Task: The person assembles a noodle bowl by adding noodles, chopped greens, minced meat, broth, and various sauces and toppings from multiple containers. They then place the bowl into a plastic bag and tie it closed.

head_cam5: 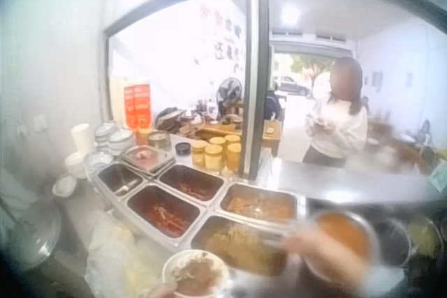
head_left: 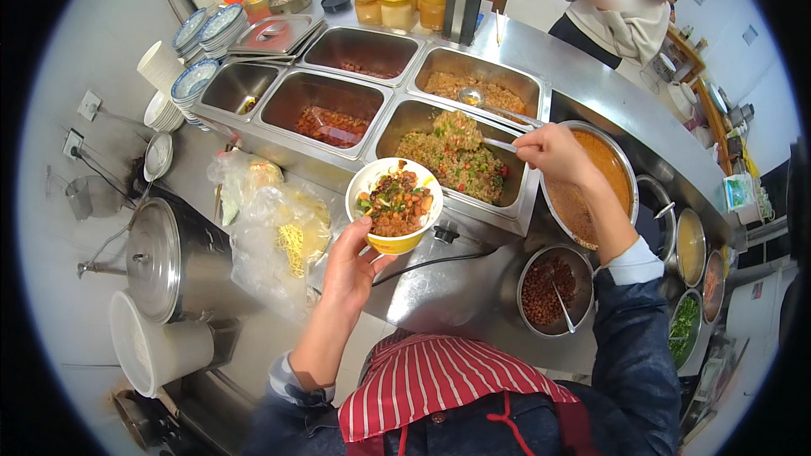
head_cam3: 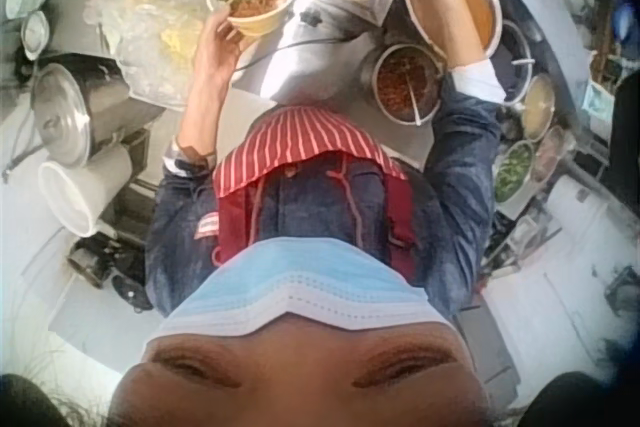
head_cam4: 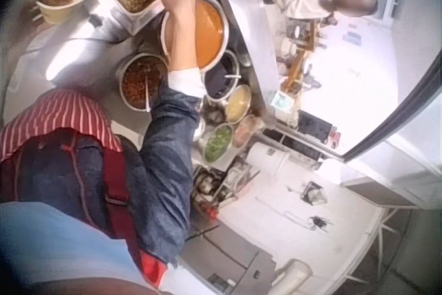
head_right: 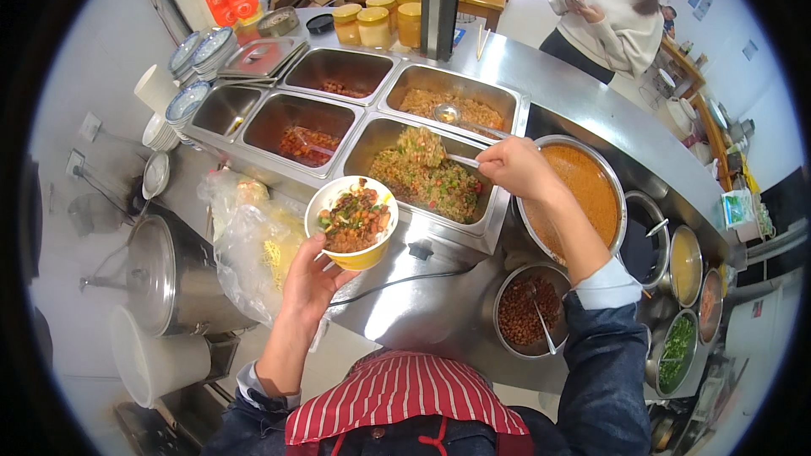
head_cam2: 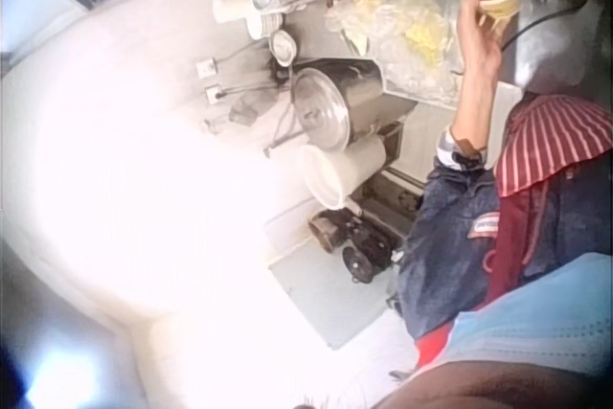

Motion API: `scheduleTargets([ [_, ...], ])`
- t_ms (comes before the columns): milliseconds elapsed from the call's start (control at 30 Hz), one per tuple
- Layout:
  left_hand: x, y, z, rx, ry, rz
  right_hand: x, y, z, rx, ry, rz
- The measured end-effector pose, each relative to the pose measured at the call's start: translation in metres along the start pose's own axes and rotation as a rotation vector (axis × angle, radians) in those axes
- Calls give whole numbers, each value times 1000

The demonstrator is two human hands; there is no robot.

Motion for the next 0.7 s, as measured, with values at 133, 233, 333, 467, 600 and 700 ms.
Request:
scheduleTargets([
  [133, 2, 1, -3, 1, 14, -12, 30, -62, 25, 33, 93, 162],
  [233, 1, 0, -1, 22, 10, -11, 51, -105, 11, 78, 38, 228],
  [333, 0, -3, 2, 33, -14, -17, 62, -130, -13, 441, 79, 254],
  [467, -1, -7, 9, 35, -43, -25, 53, -113, -6, 383, 290, 223],
  [600, -8, -15, 23, 47, -77, -20, 21, -69, -9, 118, 176, 134],
  [700, -13, -24, 37, 65, -167, -27, 12, -38, -32, -52, 9, -22],
])
Point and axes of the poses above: each hand's wrist, its own x-axis away from the middle knuckle, its own z-axis out of the back of the hand, y = z × x, the point moved 5 cm from there along -x, towards the middle knuckle, and after that the axes turned 13 degrees about -y, right-handed, at the moved point
